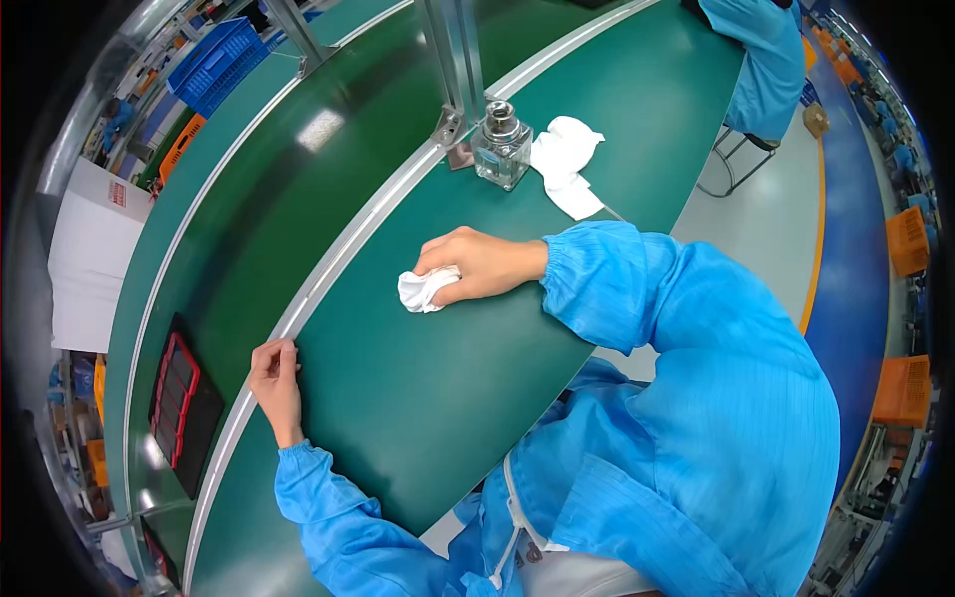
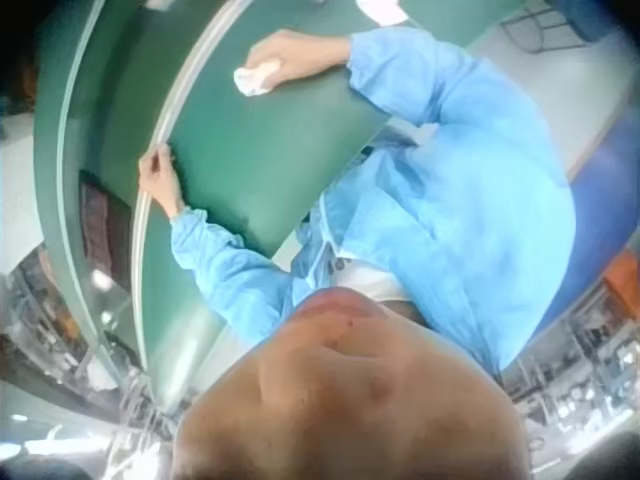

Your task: The person presses a cloth onto a dispenser bottle, pulls trays of mobile phones from the conveyor line, wipes the phone screens with the cloth, and pushes the trays down the line.

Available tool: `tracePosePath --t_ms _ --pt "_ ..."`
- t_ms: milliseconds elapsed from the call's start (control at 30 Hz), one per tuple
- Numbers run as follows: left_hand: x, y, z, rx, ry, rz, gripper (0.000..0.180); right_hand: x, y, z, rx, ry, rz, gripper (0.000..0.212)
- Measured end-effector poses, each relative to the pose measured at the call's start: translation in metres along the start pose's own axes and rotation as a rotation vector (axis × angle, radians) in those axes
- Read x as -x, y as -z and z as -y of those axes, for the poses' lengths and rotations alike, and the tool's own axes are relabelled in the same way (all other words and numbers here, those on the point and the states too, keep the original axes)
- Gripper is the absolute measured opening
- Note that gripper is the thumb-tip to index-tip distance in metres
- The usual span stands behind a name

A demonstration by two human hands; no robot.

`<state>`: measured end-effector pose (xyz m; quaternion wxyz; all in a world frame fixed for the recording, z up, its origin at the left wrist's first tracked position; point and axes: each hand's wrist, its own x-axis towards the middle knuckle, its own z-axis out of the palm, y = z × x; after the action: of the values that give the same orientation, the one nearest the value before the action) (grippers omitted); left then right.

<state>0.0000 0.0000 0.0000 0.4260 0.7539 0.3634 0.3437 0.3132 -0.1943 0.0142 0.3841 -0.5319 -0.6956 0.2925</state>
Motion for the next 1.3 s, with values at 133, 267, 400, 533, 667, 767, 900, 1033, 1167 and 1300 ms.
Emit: tracePosePath --t_ms 133,267,400,533,667,767,900,1033,1167,1300 --pt "0.001 0.0 -0.003 0.012 0.01 0.001 0.012 0.001 -0.001 -0.001 0.005 0.014 -0.032 0.043" --pt "0.003 -0.002 -0.006 0.023 0.013 0.002 0.013 0.002 -0.001 0.0 0.027 0.04 -0.043 0.037" --pt "0.002 -0.003 -0.003 0.028 -0.003 -0.009 0.013 0.002 0.001 0.0 0.024 0.029 -0.039 0.037" --pt "0.002 -0.002 -0.001 0.026 -0.014 -0.025 0.012 0.002 -0.002 -0.002 0.036 0.048 -0.049 0.036" --pt "0.003 -0.002 0.0 0.003 -0.028 -0.028 0.012 -0.001 0.0 0.004 0.008 0.01 -0.03 0.034" --pt "0.003 -0.003 -0.004 0.026 -0.012 -0.026 0.012 0.001 -0.001 0.006 -0.004 -0.048 -0.067 0.032" --pt "0.002 -0.003 -0.001 0.044 -0.024 -0.027 0.01 -0.001 -0.001 0.008 -0.129 -0.179 -0.095 0.028" --pt "0.003 -0.002 -0.001 0.05 -0.036 -0.023 0.01 -0.004 -0.003 0.01 -0.448 -0.331 -0.066 0.021" --pt "0.003 -0.003 -0.005 0.044 -0.019 -0.02 0.011 -0.004 -0.001 0.01 -0.467 -0.319 -0.078 0.022" --pt "0.0 -0.004 -0.003 0.044 -0.01 -0.006 0.011 -0.003 0.001 0.013 -0.436 -0.316 -0.088 0.024"
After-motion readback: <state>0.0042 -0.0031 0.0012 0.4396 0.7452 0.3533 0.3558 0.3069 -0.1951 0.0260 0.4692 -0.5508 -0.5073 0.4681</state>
